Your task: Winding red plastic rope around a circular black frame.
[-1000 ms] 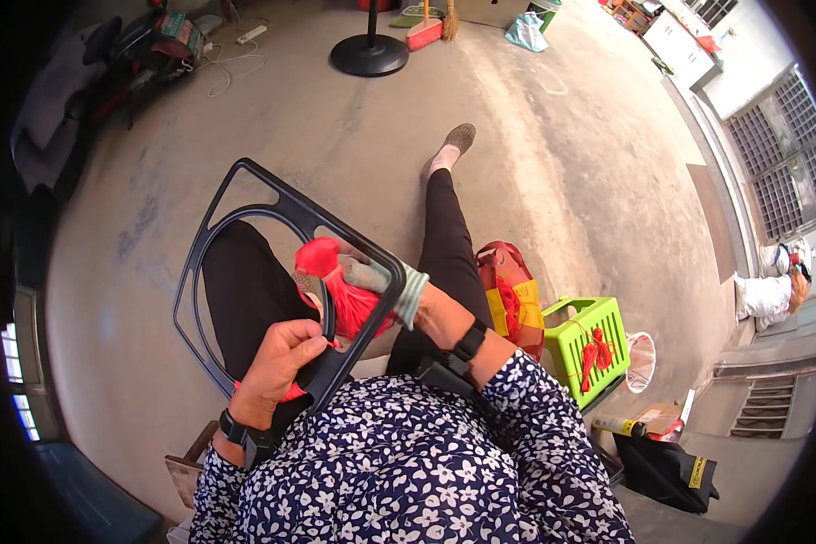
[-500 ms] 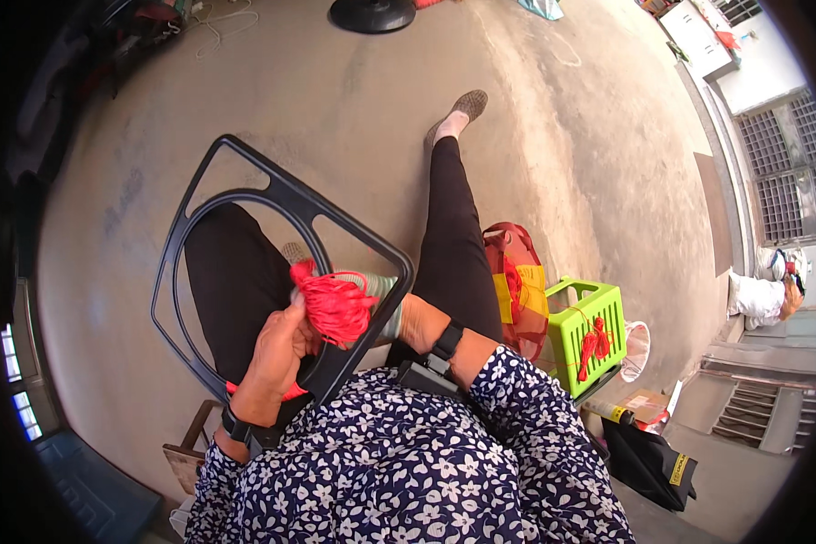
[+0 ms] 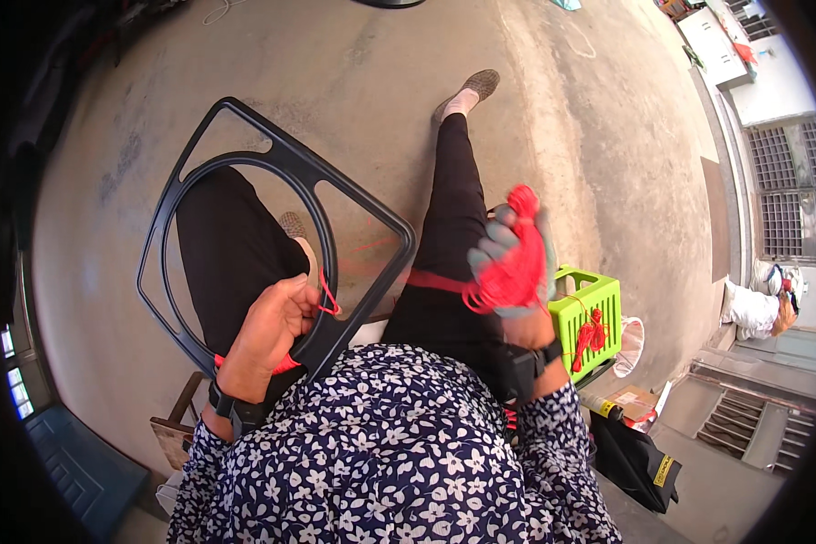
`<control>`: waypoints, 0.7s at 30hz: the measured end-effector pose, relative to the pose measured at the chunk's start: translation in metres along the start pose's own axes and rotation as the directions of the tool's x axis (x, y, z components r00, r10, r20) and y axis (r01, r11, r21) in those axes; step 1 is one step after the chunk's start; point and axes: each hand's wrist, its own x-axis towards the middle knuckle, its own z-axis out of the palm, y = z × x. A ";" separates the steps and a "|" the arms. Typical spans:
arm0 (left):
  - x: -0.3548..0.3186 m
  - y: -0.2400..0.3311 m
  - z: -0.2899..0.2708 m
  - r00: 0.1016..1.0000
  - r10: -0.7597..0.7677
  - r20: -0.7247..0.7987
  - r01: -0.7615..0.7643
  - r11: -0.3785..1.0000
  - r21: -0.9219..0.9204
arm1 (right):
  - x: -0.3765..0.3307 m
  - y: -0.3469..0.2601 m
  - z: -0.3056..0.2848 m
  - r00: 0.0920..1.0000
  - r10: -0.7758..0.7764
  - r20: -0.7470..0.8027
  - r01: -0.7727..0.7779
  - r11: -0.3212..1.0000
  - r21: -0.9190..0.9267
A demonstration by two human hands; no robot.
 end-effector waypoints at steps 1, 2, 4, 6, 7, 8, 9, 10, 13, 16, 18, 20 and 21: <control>0.000 0.002 0.002 1.000 0.027 -0.003 -0.027 0.998 0.051 | -0.015 -0.002 0.013 0.999 0.033 0.006 -0.033 0.997 0.073; 0.000 0.003 0.004 0.999 0.054 -0.005 -0.053 0.993 0.103 | -0.028 -0.004 0.014 0.999 0.032 0.006 -0.033 0.997 0.071; -0.001 0.007 0.009 0.998 0.062 -0.002 -0.061 0.989 0.135 | -0.052 -0.007 0.015 0.998 0.054 0.038 -0.053 0.998 -0.024; -0.001 0.009 0.010 0.998 0.070 0.004 -0.070 0.984 0.166 | -0.071 -0.008 0.010 0.999 0.039 0.022 -0.038 0.998 -0.048; -0.001 0.009 0.009 0.997 0.063 0.037 -0.068 0.985 0.157 | -0.077 -0.009 0.008 1.000 0.028 0.004 -0.027 0.997 -0.072; -0.001 0.010 0.008 0.996 0.057 0.069 -0.067 0.987 0.146 | -0.082 -0.010 0.008 1.000 0.005 -0.016 -0.006 0.996 -0.088; -0.001 0.009 0.009 0.996 0.057 0.071 -0.067 0.986 0.149 | -0.083 -0.011 0.006 1.000 0.001 -0.014 -0.003 0.996 -0.089; 0.000 0.008 0.008 0.995 0.083 0.057 -0.090 0.985 0.146 | -0.085 -0.014 0.003 0.987 -0.087 -0.132 0.060 0.980 -0.192; -0.001 0.008 0.012 0.991 0.129 0.039 -0.134 0.976 0.170 | -0.083 -0.029 -0.007 0.957 -0.161 -0.241 0.077 0.943 -0.325; 0.001 0.007 0.006 0.983 0.174 0.059 -0.184 0.937 0.297 | -0.072 -0.034 -0.009 0.795 -0.193 -0.575 -0.155 0.852 -0.500; 0.001 0.008 0.004 0.977 0.197 0.083 -0.214 0.895 0.392 | -0.057 -0.019 -0.007 0.729 -0.222 -0.648 -0.192 0.842 -0.505; -0.001 0.007 0.005 0.978 0.191 0.085 -0.209 0.910 0.358 | -0.045 0.002 0.007 0.721 -0.119 -0.683 -0.300 0.834 -0.463; -0.003 0.009 0.007 0.977 0.195 0.090 -0.214 0.909 0.357 | -0.034 0.016 0.011 0.756 -0.009 -0.654 -0.351 0.838 -0.417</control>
